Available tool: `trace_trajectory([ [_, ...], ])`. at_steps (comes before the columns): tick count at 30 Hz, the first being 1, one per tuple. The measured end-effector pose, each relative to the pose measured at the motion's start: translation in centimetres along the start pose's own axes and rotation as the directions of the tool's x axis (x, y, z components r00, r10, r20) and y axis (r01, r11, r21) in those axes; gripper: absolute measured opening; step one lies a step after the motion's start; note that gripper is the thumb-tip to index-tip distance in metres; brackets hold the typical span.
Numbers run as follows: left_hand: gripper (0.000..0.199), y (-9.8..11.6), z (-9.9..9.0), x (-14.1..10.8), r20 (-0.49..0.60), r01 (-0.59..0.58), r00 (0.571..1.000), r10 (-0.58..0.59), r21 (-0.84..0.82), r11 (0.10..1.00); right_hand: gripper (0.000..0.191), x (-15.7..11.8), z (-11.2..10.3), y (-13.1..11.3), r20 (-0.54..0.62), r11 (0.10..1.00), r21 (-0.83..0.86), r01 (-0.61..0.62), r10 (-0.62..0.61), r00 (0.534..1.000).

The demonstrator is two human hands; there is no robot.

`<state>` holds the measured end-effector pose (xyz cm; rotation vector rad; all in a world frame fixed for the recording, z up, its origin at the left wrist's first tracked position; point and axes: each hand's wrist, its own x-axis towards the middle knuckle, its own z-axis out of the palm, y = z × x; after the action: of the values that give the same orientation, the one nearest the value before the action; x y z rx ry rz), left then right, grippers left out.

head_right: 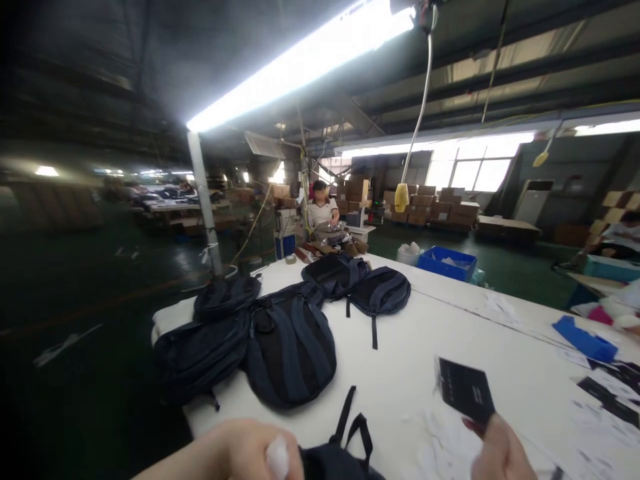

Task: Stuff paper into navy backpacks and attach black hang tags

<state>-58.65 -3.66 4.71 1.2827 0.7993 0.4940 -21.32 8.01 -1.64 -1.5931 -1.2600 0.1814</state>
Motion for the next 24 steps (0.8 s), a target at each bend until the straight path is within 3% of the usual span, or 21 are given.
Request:
trace_trajectory([
  [1,0.042,-0.1,0.1,0.8,-0.05,0.038,0.998,-0.041,-0.072,0.997,0.054,-0.6,1.0,-2.2,0.014,0.985,0.15,-0.087,0.086,0.996],
  [3,0.035,-0.3,0.2,2.3,-0.253,0.042,0.964,-0.081,-0.158,0.987,0.055,-1.4,3.2,-6.7,0.052,0.822,0.537,-0.189,0.191,0.98],
  [5,0.026,-0.3,-0.2,3.2,-0.502,-0.013,0.865,-0.003,-0.028,1.0,0.049,-1.9,5.4,-10.5,0.091,0.666,0.714,-0.215,0.216,0.972],
  [7,0.018,0.2,-1.2,3.2,-0.621,-0.034,0.766,0.166,0.219,0.975,0.043,-2.5,7.2,-13.3,0.152,0.56,0.788,-0.258,0.23,0.961],
  [9,0.015,0.8,-2.5,2.7,-0.651,-0.065,0.69,0.315,0.378,0.923,0.036,-3.2,8.6,-15.1,0.232,0.477,0.815,-0.329,0.251,0.94],
  [11,0.018,1.1,-3.8,2.3,-0.681,-0.108,0.619,0.391,0.419,0.901,0.031,-4.1,9.6,-16.1,0.337,0.397,0.814,-0.423,0.27,0.902],
  [13,0.031,0.9,-4.8,2.3,-0.736,-0.135,0.56,0.38,0.372,0.918,0.027,-4.9,10.5,-16.5,0.451,0.324,0.786,-0.526,0.279,0.848],
  [15,0.046,0.2,-5.6,2.8,-0.782,-0.156,0.547,0.297,0.254,0.955,0.025,-5.6,11.1,-16.7,0.55,0.272,0.74,-0.615,0.28,0.787],
  [18,0.062,-1.2,-6.2,3.9,-0.777,-0.23,0.606,0.171,0.035,0.973,0.024,-7.0,11.7,-16.8,0.637,0.25,0.671,-0.698,0.288,0.716],
  [21,0.071,-2.0,-5.9,4.6,-0.726,-0.362,0.665,0.173,-0.11,0.926,0.028,-9.0,11.9,-17.1,0.722,0.275,0.584,-0.764,0.254,0.644],
  [24,0.058,-2.5,-5.3,4.9,-0.727,-0.458,0.654,0.209,-0.16,0.875,0.041,-11.1,12.0,-16.9,0.832,0.307,0.451,-0.838,0.196,0.52],
])
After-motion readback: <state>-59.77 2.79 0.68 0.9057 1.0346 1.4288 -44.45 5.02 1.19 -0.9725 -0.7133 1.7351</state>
